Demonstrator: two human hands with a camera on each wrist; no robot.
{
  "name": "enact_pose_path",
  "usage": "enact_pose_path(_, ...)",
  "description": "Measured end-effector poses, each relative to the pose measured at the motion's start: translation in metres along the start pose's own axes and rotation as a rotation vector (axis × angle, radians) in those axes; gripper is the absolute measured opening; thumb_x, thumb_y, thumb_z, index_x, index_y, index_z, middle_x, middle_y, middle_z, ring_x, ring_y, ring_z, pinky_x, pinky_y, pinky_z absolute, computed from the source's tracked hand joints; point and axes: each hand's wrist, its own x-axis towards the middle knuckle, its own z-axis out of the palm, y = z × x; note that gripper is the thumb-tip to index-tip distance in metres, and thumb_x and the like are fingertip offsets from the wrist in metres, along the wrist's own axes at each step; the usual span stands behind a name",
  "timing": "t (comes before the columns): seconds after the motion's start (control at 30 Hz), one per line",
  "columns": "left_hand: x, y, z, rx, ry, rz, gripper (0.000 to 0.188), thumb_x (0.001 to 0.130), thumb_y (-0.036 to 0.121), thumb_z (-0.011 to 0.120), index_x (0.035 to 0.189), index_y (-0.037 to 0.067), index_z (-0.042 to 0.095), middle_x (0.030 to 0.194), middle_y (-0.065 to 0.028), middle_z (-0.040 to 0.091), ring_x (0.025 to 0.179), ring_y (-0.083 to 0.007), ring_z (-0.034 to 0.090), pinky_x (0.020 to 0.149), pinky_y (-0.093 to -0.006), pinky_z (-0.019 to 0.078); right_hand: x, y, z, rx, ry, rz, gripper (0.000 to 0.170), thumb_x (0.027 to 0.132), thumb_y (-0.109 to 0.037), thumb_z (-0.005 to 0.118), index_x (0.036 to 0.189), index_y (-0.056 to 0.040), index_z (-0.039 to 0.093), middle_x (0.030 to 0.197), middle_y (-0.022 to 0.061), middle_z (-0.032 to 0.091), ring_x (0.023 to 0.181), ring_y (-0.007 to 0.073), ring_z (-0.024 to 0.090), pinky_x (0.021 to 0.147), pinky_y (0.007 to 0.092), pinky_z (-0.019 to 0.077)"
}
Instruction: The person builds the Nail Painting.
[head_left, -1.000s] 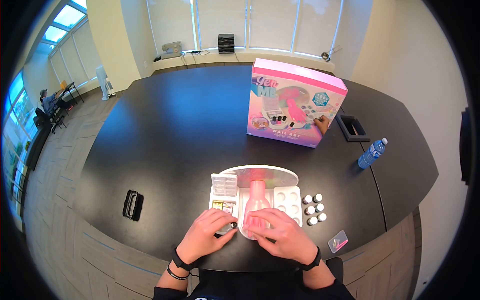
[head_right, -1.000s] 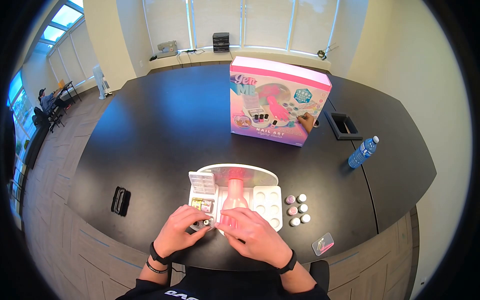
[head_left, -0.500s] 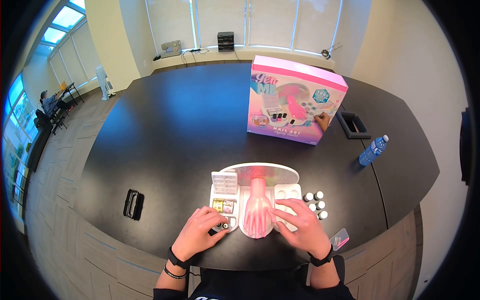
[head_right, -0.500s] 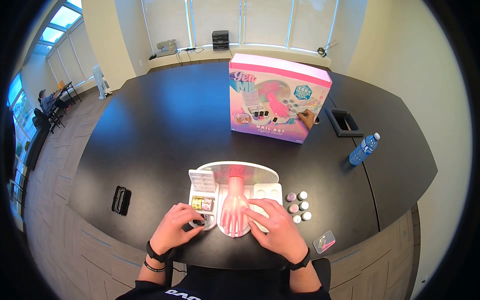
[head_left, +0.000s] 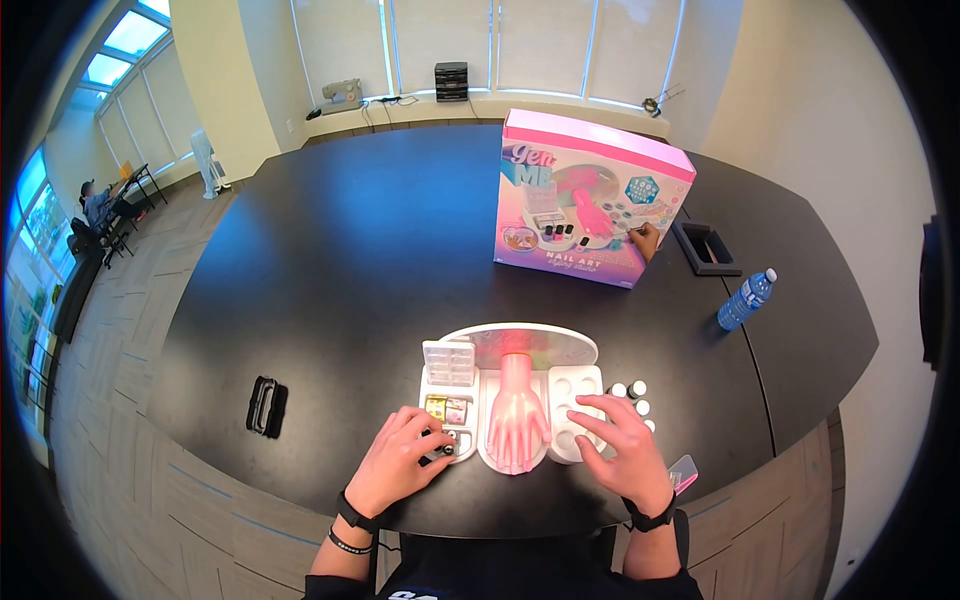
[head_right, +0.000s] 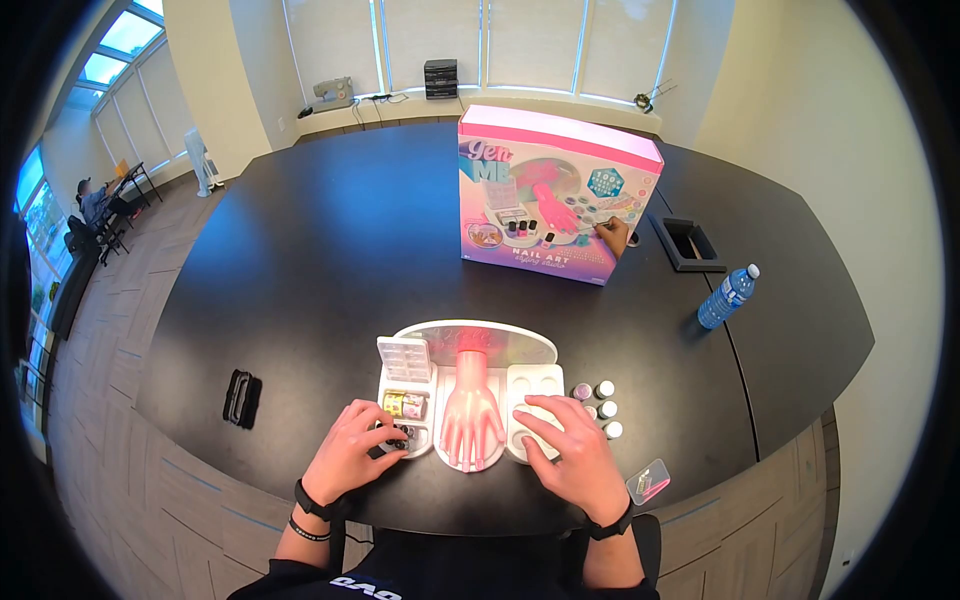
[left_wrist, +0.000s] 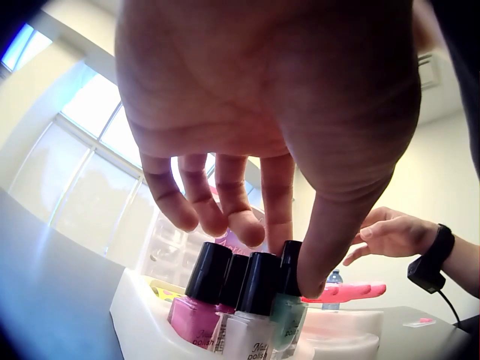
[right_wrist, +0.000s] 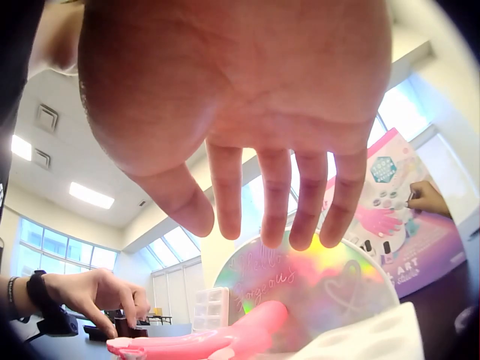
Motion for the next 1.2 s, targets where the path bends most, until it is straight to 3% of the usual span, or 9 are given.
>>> enact_pose_path(0.23,0.0,-0.001,0.001,0.009,-0.006,0.005,0.025,0.081,0.014,0.091,0.103,0.011,0.078,0.108,-0.0027,0.067,0.115,-0.028,0.062,0.098,-0.0428,0.0526,-0.005,0.004,0.0,-0.015,-0.001,-0.001,0.032,0.089,-0.005,0.078,0.12,-0.0072,0.082,0.129,0.0156,0.075,0.117,0.0381,0.071,0.103,0.0475,0.0562)
enact_pose_path(0.33,0.0,0.0,0.002,0.015,0.003,-0.006,0.027,0.077,0.012,0.094,0.099,0.011,0.079,0.105,-0.0034,0.067,0.111,-0.0293,0.063,0.1,-0.0438,0.0542,-0.008,0.005,0.001,-0.023,-0.004,0.007,0.03,0.091,-0.008,0.079,0.121,-0.0086,0.082,0.131,0.0117,0.075,0.12,0.0355,0.069,0.103,0.0475,0.0555)
enact_pose_path(0.5,-0.002,-0.001,0.004,0.019,-0.005,-0.015,0.027,0.077,0.012,0.093,0.099,0.011,0.079,0.107,-0.0036,0.067,0.113,-0.0298,0.063,0.1,-0.0443,0.0537,-0.009,0.007,0.002,-0.013,0.007,0.013,0.03,0.09,-0.005,0.078,0.119,-0.0066,0.082,0.128,0.0158,0.076,0.118,0.0383,0.071,0.104,0.0477,0.0559)
enact_pose_path(0.83,-0.004,-0.002,0.007,0.055,0.039,-0.004,0.025,0.082,0.016,0.091,0.1,0.012,0.075,0.109,-0.0036,0.065,0.113,-0.0282,0.062,0.095,-0.0424,0.0518,-0.01,0.007,0.003,-0.004,0.008,0.03,0.028,0.091,-0.005,0.078,0.118,-0.0056,0.082,0.128,0.0161,0.076,0.118,0.0383,0.071,0.105,0.0476,0.0554)
enact_pose_path(0.93,-0.004,-0.001,0.007,0.058,0.041,-0.009,0.025,0.082,0.016,0.091,0.1,0.012,0.075,0.109,-0.0036,0.066,0.113,-0.0281,0.062,0.094,-0.042,0.0518,-0.012,0.01,0.004,-0.012,0.004,0.036,0.027,0.092,-0.008,0.078,0.119,-0.0084,0.082,0.13,0.0112,0.075,0.12,0.0355,0.069,0.104,0.0471,0.0548)
enact_pose_path(1.0,-0.004,-0.001,0.008,0.056,0.042,-0.023,0.026,0.08,0.015,0.092,0.1,0.011,0.076,0.109,-0.0042,0.066,0.112,-0.0294,0.062,0.096,-0.0432,0.0528,-0.012,0.009,0.004,-0.002,0.004,0.045,0.028,0.091,-0.005,0.078,0.118,-0.0055,0.082,0.128,0.0156,0.076,0.119,0.0378,0.07,0.105,0.0465,0.0556)
enact_pose_path(1.2,-0.005,-0.001,0.009,0.056,0.046,-0.046,0.027,0.079,0.015,0.094,0.099,0.011,0.077,0.109,-0.0049,0.066,0.111,-0.0305,0.062,0.097,-0.0442,0.0536,-0.013,0.012,0.006,0.001,0.004,0.045,0.028,0.092,-0.006,0.077,0.12,-0.0055,0.082,0.129,0.0156,0.076,0.12,0.0378,0.07,0.105,0.0466,0.0554)
